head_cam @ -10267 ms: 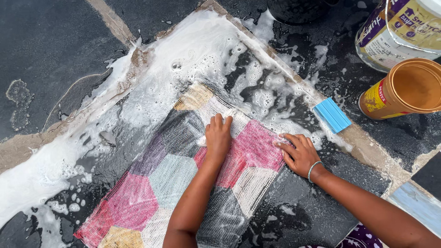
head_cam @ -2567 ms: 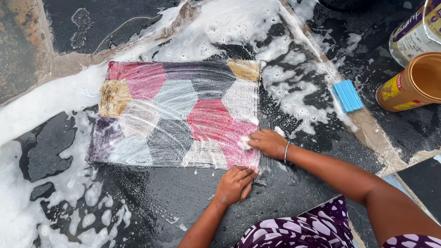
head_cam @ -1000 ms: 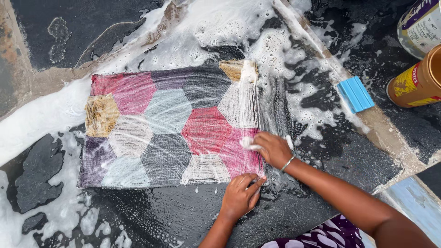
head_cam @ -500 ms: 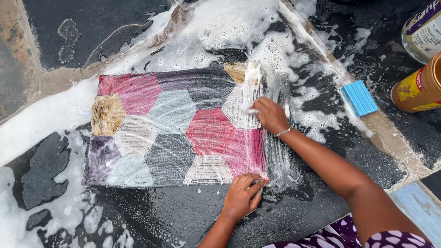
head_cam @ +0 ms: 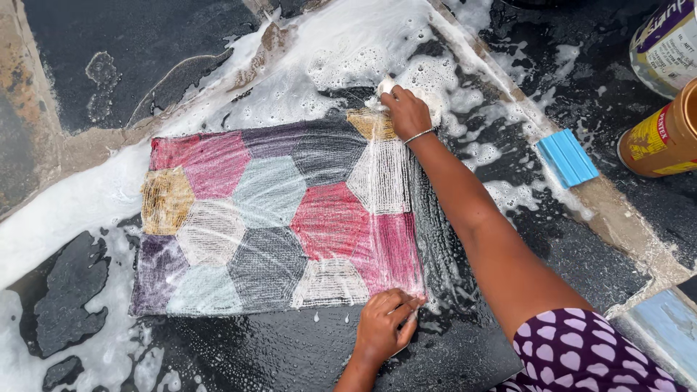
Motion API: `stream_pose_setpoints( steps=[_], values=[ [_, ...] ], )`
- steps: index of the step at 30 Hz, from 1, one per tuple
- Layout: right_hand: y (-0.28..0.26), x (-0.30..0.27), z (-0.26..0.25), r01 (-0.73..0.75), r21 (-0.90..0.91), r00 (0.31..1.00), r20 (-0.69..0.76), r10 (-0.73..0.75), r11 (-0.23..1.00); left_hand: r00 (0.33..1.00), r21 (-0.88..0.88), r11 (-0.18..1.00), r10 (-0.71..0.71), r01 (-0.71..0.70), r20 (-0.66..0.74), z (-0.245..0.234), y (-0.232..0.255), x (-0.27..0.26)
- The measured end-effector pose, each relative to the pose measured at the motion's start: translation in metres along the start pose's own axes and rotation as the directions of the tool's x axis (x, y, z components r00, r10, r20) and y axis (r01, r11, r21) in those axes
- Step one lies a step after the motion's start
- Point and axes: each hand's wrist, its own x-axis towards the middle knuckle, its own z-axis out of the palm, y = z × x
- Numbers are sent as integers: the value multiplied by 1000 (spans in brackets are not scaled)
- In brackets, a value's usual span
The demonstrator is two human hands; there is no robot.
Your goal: The person unfolds a mat on a wet surface, rubs a bar of soap across its surface, and scrubs the mat with a cloth.
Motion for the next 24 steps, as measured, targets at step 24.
stream_pose_setpoints(
  steps=[24],
  values=[
    [-102, -146, -30, 183, 233, 942, 237, -238, 955, 998, -31, 999, 12, -14, -62, 3, -1, 2]
  ],
)
